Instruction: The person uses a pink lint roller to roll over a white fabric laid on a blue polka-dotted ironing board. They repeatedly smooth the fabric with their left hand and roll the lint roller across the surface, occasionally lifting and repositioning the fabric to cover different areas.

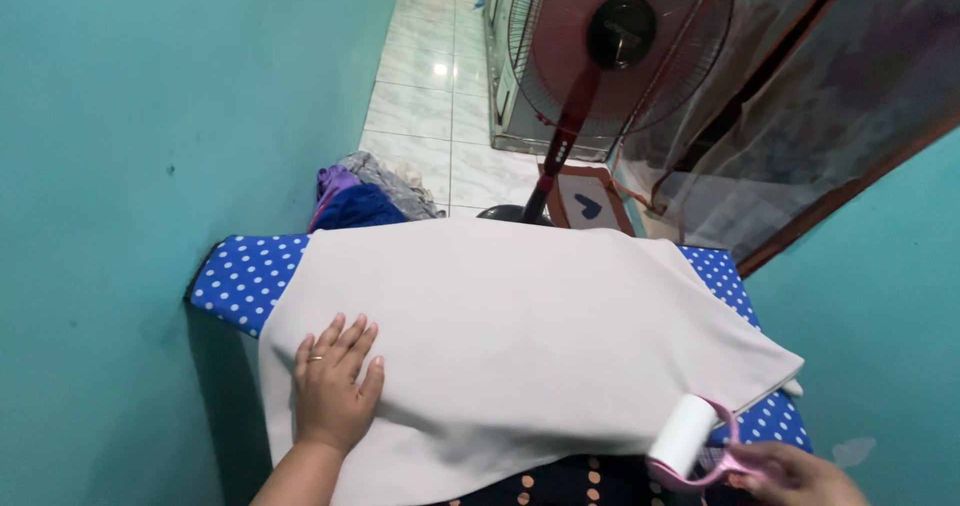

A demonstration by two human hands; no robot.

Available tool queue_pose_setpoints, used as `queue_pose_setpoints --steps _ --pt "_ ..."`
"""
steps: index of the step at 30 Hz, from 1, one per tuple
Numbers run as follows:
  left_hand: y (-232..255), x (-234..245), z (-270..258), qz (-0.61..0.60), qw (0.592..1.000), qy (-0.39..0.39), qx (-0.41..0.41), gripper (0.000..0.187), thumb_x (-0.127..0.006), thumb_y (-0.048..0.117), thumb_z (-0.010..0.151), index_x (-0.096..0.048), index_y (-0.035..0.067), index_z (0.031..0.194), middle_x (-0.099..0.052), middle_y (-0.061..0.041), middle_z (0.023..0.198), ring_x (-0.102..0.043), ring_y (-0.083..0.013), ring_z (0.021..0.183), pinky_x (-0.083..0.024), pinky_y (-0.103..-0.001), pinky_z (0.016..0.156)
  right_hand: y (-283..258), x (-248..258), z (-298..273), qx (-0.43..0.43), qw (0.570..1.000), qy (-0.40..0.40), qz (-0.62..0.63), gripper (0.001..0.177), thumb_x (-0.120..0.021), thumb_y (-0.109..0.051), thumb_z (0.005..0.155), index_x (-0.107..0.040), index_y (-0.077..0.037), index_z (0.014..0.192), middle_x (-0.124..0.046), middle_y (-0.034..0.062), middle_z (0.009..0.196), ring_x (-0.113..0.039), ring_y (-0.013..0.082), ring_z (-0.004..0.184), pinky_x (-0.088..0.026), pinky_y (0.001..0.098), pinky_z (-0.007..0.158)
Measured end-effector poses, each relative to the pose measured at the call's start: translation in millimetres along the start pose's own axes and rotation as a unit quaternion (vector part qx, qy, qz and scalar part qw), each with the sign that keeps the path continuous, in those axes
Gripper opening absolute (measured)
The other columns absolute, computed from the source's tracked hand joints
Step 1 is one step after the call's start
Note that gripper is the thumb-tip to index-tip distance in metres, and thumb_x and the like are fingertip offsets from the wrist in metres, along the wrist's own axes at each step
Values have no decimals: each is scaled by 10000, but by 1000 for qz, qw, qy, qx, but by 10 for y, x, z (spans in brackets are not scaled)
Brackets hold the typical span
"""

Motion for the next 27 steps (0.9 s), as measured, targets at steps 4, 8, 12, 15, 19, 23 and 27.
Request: queue_pose_setpoints --steps 4,8,12,15,19,23,27 --pt "-20 -11 3 -7 1000 -1 -3 442 -551 374 903 -704 194 1277 -627 -4 1413 -448 -228 1425 -237 -484 1203 -317 118 -187 -102 992 35 -69 441 -719 -226 941 -712 -168 1378 -666 77 1430 -637 238 1379 -447 442 1200" --pt "-34 -17 -9 -12 1000 10 -12 441 -553 369 910 -699 187 1284 -619 -12 1420 -443 -239 1423 -241 -497 1195 -1383 -314 -384 32 995 88 31 383 -695 -262 967 -702 -192 1343 -704 81 1405 -628 223 1353 -489 415 1139" --pt "-37 -15 -11 -13 1000 4 -12 438 -566 358 903 -694 183 1283 -615 -15 1417 -437 -242 1425 -248 -504 1188 -2607 -1230 -170 184 981 54 21 384 -714 -202 901 -715 -201 1285 -776 57 1245 -707 214 1210 -562 379 941" --pt "-37 10 1 -25 999 18 -28 446 -577 348 897 -692 168 1288 -615 -29 1418 -439 -254 1419 -252 -513 1178 -3311 -1873 -63 329 943 53 26 338 -699 -139 913 -703 -150 1251 -748 69 1263 -693 161 1205 -541 301 989" --pt "-22 59 -6 -33 999 2 -25 446 -578 329 895 -692 152 1288 -623 -39 1416 -452 -268 1410 -256 -522 1174 -3769 -2392 -22 304 950 37 -62 339 -681 -164 925 -711 -185 1261 -730 73 1244 -717 197 1128 -545 318 969" --pt "-6 89 34 -42 999 -2 -31 441 -578 324 900 -693 146 1286 -629 -47 1411 -462 -277 1408 -258 -523 1174 -3682 -2423 -16 289 954 38 -76 321 -706 -196 911 -735 -189 1231 -752 44 1223 -716 208 1123 -530 331 975" --pt "-9 74 -12 -26 999 -6 -17 433 -568 338 907 -698 165 1283 -624 -31 1415 -448 -263 1418 -251 -515 1180 -3065 -2060 -79 254 965 34 -47 354 -742 -161 852 -755 -192 1204 -783 37 1181 -741 183 1122 -546 304 976"
Point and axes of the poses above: each hand's wrist, its own z-axis towards the middle knuckle, its own x-axis out of the back of the hand, y = z × x, the point moved 1 cm from there along z, towards the middle knuckle
